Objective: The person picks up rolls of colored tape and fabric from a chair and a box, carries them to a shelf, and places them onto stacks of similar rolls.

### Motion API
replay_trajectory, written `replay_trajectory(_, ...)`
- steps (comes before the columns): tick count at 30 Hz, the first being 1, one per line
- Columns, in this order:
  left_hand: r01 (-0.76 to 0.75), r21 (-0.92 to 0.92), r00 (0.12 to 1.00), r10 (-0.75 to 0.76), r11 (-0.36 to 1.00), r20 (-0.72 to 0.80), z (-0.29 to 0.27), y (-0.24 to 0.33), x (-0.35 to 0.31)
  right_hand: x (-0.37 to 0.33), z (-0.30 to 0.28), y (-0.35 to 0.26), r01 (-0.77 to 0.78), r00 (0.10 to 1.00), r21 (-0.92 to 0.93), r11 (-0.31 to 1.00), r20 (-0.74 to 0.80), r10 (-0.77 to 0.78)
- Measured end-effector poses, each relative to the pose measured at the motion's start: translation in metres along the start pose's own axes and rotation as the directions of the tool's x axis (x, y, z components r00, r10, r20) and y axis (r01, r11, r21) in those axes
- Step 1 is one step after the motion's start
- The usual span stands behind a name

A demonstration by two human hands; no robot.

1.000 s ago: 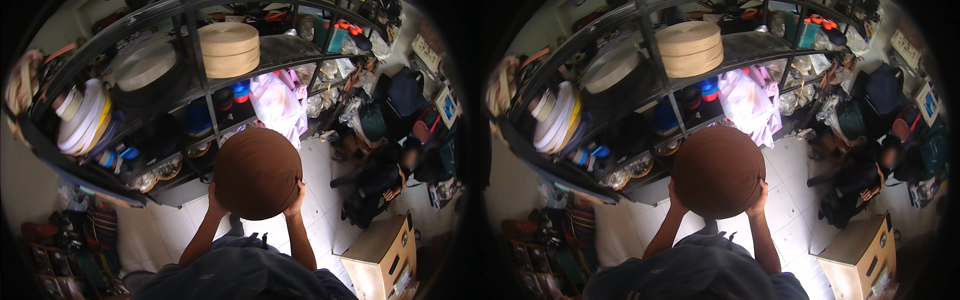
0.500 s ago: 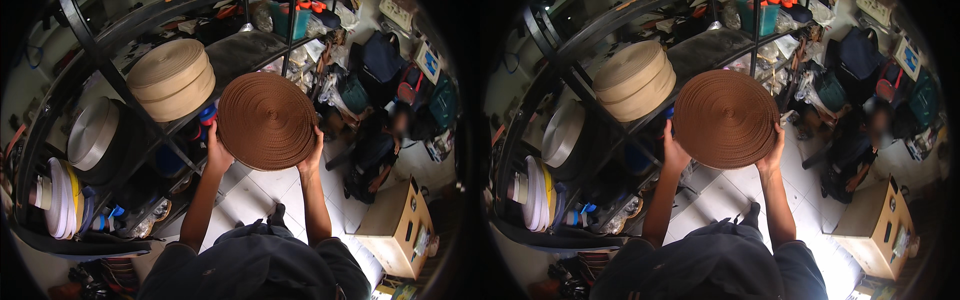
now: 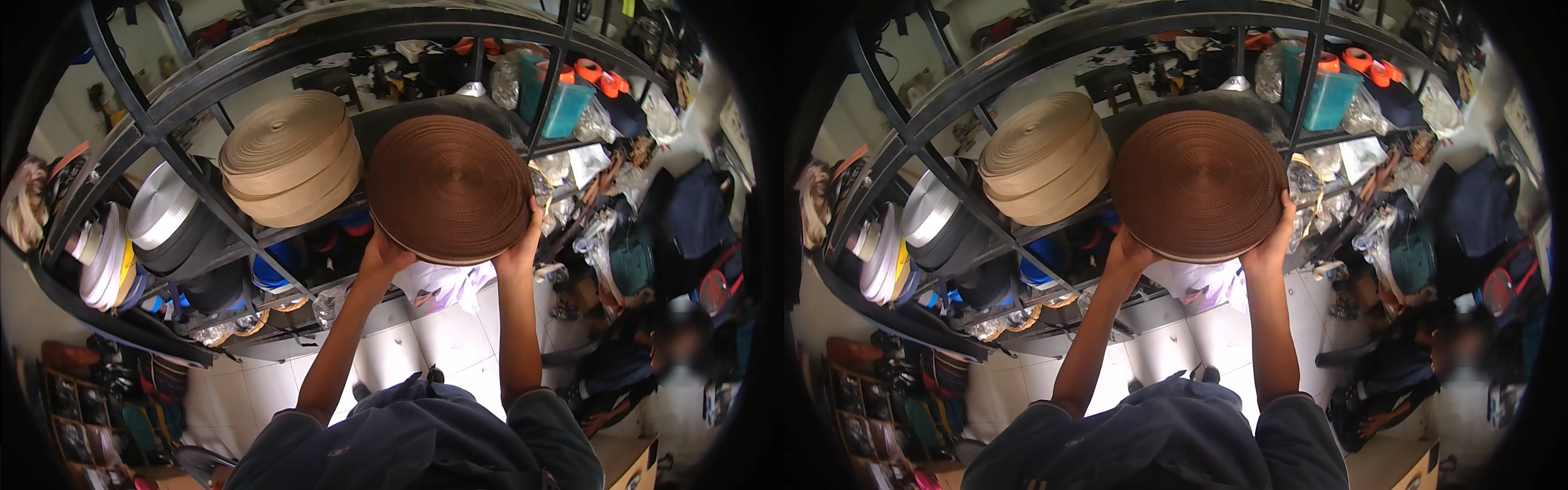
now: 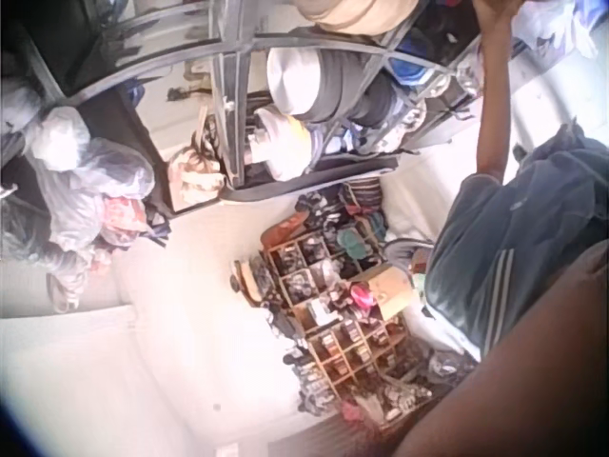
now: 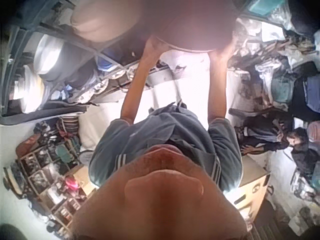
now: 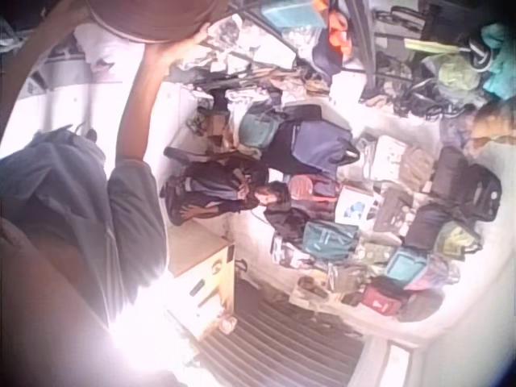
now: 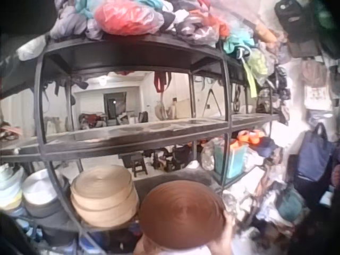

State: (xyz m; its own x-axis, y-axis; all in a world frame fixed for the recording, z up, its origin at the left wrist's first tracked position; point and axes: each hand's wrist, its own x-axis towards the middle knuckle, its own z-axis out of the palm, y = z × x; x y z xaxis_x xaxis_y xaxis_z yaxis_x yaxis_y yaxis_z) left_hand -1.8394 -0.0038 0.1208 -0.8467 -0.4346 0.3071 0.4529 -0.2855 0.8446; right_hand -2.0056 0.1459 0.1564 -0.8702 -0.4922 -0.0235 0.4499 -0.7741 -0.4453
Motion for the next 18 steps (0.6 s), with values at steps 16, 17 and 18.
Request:
replay_trajectory(16, 0.139, 0.912, 0.785, 0.519, 0.385, -0.339, 0.035, -0.004, 0.057, 0.086, -0.007, -0.009, 0.455, 0.879, -0.624, 0.635, 0.199, -0.433)
replay_trajectory(17, 0.086, 0.949, 0.729, 0.630, 0.303, -0.267, 0.037, -0.002, 0.060, 0.088, -0.010, -0.010, 0.517, 0.838, -0.691, 0.505, 0.291, -0.461)
replay_trajectory(18, 0.004, 0.967, 0.697, 0.693, 0.253, -0.184, 0.037, -0.002, 0.065, 0.090, -0.012, -0.012, 0.572, 0.793, -0.737, 0.361, 0.383, -0.474)
